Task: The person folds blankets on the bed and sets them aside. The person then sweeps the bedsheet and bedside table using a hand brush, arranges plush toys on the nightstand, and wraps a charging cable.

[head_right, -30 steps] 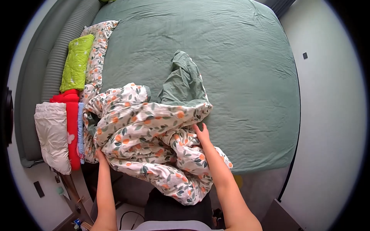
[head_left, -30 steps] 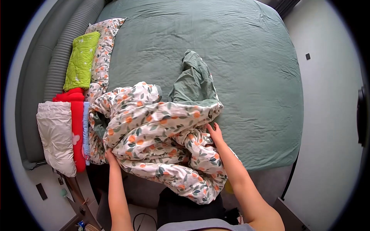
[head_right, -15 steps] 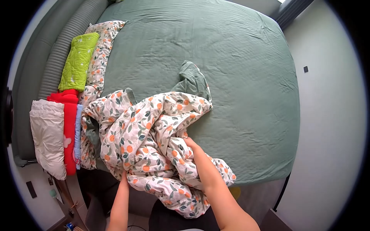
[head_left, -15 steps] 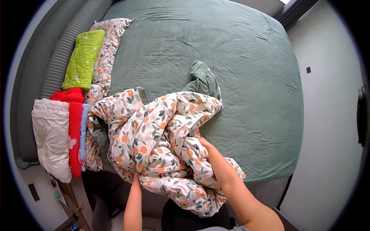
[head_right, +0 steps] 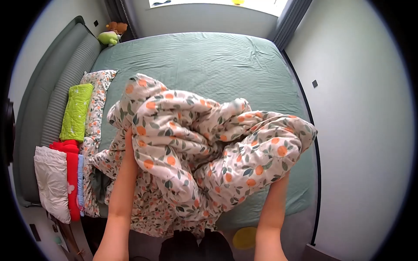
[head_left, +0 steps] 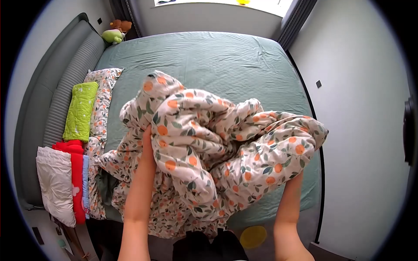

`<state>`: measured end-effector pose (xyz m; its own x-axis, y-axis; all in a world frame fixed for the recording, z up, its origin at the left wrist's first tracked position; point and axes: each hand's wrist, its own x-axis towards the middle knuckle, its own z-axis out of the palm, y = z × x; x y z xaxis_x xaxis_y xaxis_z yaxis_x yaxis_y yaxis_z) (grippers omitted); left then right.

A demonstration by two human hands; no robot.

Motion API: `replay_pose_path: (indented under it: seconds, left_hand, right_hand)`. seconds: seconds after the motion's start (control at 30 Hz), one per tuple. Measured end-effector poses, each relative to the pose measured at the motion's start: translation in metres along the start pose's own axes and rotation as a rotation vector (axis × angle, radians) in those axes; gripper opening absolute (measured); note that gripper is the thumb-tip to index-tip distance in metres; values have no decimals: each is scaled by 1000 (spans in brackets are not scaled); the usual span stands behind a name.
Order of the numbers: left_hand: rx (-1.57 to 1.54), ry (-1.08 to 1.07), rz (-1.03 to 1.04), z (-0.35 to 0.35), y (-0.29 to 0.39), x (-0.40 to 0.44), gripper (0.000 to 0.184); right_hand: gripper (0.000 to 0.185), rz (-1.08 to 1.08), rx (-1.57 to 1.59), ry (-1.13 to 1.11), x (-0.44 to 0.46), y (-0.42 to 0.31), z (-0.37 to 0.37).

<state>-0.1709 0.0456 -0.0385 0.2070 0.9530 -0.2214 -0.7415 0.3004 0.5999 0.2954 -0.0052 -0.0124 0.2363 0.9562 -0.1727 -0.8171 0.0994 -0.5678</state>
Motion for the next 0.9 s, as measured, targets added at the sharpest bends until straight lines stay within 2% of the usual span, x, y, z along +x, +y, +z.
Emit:
replay_pose_path:
  seconds: [0.1, 0.13, 0.2, 0.23, 0.27, 0.3, 0.4, 0.47, 0.5, 0.53, 0.57, 0.6, 0.63, 0.67, 0.73, 0.77, 0.87, 0.9]
  left_hand:
    - [-20, -43, 37, 60, 17, 80, 50]
    - [-2, -61, 82, 62, 15, 108, 53]
    - [174, 50, 150, 59, 7, 137, 66]
    - [288, 145, 137, 25, -7, 152, 71]
    - [433, 333, 175, 15, -27, 150, 75]
    - [547, 356, 187, 3, -50, 143, 73]
    - [784, 364, 104, -78, -135, 94, 69]
    - [1100, 340, 214, -116, -209, 38, 59]
    - [1154, 328, 126, -106, -234, 2, 52]
    - [1259, 295, 103, -127, -270, -28, 55]
    - [1424, 199, 48, -111, -288, -60, 57]
    - [1533, 72, 2, -127, -317, -90, 66]
    - [1697, -51, -200, -106, -325, -115, 76]
    - [1829, -233, -137, -111, -345, -138, 89]
    - [2108, -338, -354, -93, -365, -171, 97]
    - [2184, -307, -345, -102, -380, -183, 97]
    - [1805, 98, -906, -125, -403, -180, 79]
    - [1810, 132, -641, -156, -424, -189, 50]
  right_hand:
    - [64, -216, -55, 86, 37, -59, -13]
    - [65, -251, -78, 138, 46, -67, -29]
    - [67, -247, -131, 296, 61, -66, -89]
    - [68, -220, -158, 388, 65, -57, -140]
    - [65, -143, -162, 486, 74, -49, -205]
    - [62, -127, -255, 546, 63, -28, -241]
    - [64, 158, -431, 708, -2, 47, -299]
    - [39, 382, -690, 907, -45, 98, -356]
    - [31, 456, -754, 944, -68, 120, -371]
    - [41, 571, -876, 943, -89, 139, -387]
    - [51, 669, -929, 976, -107, 154, -386]
    - [58, 755, -947, 941, -123, 165, -384]
    - [56, 807, -918, 866, -137, 175, -381]
    - [54, 877, -877, 783, -147, 185, -375]
    - [46, 985, -902, 620, -161, 203, -366]
    - [45, 1016, -920, 521, -164, 211, -361]
    - [46, 1032, -908, 307, -176, 220, -335]
    - [52, 1047, -901, 216, -179, 219, -325]
